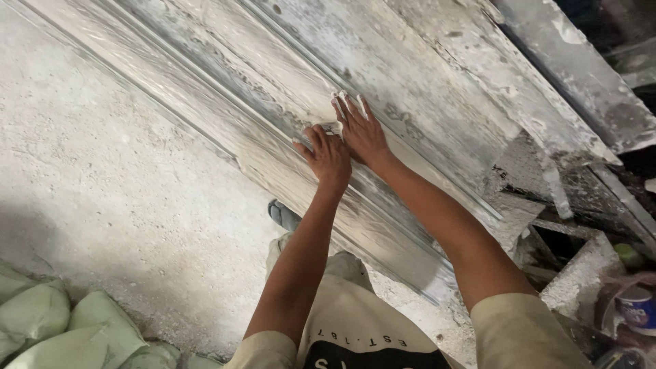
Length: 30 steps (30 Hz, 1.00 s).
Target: The person applies a white plaster paste by hand along the grooves of long horizontal mold frames, smoothing it with their fingers and working along the length of each mold. They then scoop and mix more plaster paste in a large bowl and carry the bowl back toward the molds.
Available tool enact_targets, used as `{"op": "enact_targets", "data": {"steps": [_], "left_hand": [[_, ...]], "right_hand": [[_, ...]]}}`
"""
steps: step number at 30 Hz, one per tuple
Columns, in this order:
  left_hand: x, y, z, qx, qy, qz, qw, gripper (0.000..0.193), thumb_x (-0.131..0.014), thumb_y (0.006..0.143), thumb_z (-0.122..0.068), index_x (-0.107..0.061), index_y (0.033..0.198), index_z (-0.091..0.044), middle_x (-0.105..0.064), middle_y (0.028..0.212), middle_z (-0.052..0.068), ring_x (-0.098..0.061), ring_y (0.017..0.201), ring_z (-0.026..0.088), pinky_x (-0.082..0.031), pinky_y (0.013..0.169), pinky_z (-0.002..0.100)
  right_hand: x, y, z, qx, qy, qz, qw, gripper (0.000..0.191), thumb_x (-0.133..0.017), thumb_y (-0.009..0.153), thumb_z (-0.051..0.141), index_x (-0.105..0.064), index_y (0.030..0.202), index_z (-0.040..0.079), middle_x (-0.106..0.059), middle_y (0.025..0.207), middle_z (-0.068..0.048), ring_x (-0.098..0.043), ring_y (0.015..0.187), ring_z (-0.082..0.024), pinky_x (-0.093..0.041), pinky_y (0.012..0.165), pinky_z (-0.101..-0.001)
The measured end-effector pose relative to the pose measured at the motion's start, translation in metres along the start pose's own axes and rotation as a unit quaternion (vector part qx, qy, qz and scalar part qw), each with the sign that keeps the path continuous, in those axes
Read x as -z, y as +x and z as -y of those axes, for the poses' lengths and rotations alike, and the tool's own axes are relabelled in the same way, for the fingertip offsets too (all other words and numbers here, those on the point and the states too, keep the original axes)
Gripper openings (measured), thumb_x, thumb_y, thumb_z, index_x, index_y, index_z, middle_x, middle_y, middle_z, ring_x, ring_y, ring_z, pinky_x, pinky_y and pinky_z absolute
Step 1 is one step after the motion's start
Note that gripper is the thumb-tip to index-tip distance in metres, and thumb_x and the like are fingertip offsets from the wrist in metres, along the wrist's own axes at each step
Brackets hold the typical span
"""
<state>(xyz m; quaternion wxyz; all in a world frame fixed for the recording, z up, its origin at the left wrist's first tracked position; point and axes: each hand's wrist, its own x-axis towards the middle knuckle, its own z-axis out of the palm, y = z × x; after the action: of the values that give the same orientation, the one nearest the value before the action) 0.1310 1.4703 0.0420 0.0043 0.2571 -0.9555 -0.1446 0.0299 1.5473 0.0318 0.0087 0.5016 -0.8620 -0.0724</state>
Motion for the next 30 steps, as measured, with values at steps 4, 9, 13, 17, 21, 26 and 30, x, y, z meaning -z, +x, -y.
{"op": "enact_targets", "data": {"steps": [4, 9, 13, 17, 21, 26, 30], "left_hand": [[0.014, 0.026, 0.023, -0.018, 0.062, 0.028, 0.998, 0.038, -0.057, 0.093, -0.022, -0.069, 0.121, -0.001, -0.041, 0.151, 0.020, -0.025, 0.148, 0.043, -0.008, 0.115, 0.074], [0.036, 0.058, 0.053, -0.044, 0.105, 0.099, 0.989, 0.043, -0.055, 0.094, -0.026, -0.068, 0.124, 0.001, -0.045, 0.144, 0.024, -0.029, 0.143, 0.045, -0.007, 0.113, 0.074], [0.046, 0.089, 0.086, -0.036, 0.089, 0.102, 0.990, 0.043, -0.054, 0.098, -0.027, -0.068, 0.126, 0.001, -0.046, 0.145, 0.025, -0.027, 0.145, 0.046, -0.004, 0.115, 0.076], [0.056, 0.127, 0.116, -0.021, 0.112, 0.140, 0.984, 0.044, -0.053, 0.096, -0.028, -0.067, 0.127, 0.000, -0.043, 0.147, 0.024, -0.024, 0.145, 0.045, -0.002, 0.111, 0.077], [0.075, 0.166, 0.149, -0.013, 0.128, 0.192, 0.973, 0.045, -0.055, 0.093, -0.027, -0.067, 0.129, -0.002, -0.041, 0.149, 0.023, -0.023, 0.144, 0.045, 0.000, 0.109, 0.077], [0.105, 0.225, 0.207, 0.003, 0.108, 0.164, 0.980, 0.041, -0.054, 0.097, -0.023, -0.066, 0.132, -0.005, -0.044, 0.148, 0.023, -0.025, 0.145, 0.046, 0.000, 0.112, 0.078], [0.127, 0.286, 0.261, -0.014, 0.128, 0.122, 0.984, 0.040, -0.055, 0.096, -0.023, -0.069, 0.129, -0.004, -0.047, 0.146, 0.024, -0.028, 0.144, 0.046, 0.000, 0.112, 0.078]], "right_hand": [[0.001, 0.037, 0.010, -0.007, -0.016, -0.002, 1.000, 0.072, -0.051, 0.100, 0.024, -0.025, 0.164, 0.001, -0.032, 0.169, -0.013, -0.023, 0.159, -0.024, -0.009, 0.129, -0.0504], [0.010, 0.079, 0.020, 0.003, 0.037, -0.007, 0.999, 0.071, -0.051, 0.100, 0.027, -0.028, 0.159, -0.003, -0.031, 0.169, -0.014, -0.022, 0.158, -0.028, -0.008, 0.129, -0.0518], [0.018, 0.117, 0.026, -0.004, -0.004, 0.005, 1.000, 0.074, -0.051, 0.098, 0.026, -0.028, 0.163, -0.001, -0.030, 0.170, -0.012, -0.020, 0.159, -0.025, -0.007, 0.129, -0.0496], [0.023, 0.166, 0.036, 0.002, 0.079, 0.042, 0.996, 0.076, -0.051, 0.098, 0.032, -0.025, 0.157, -0.007, -0.026, 0.169, -0.016, -0.015, 0.158, -0.028, -0.005, 0.128, -0.0513], [0.030, 0.224, 0.049, 0.034, 0.021, -0.011, 0.999, 0.075, -0.051, 0.101, 0.030, -0.023, 0.161, -0.005, -0.025, 0.171, -0.014, -0.013, 0.160, -0.026, -0.004, 0.129, -0.0498], [0.042, 0.303, 0.071, 0.032, 0.137, 0.001, 0.990, 0.079, -0.054, 0.101, 0.035, -0.022, 0.159, -0.009, -0.022, 0.170, -0.017, -0.011, 0.159, -0.030, -0.003, 0.128, -0.0527], [0.049, 0.384, 0.091, 0.049, 0.098, -0.033, 0.993, 0.076, -0.054, 0.101, 0.029, -0.024, 0.160, -0.008, -0.024, 0.171, -0.017, -0.013, 0.160, -0.031, -0.005, 0.129, -0.0522]]}}
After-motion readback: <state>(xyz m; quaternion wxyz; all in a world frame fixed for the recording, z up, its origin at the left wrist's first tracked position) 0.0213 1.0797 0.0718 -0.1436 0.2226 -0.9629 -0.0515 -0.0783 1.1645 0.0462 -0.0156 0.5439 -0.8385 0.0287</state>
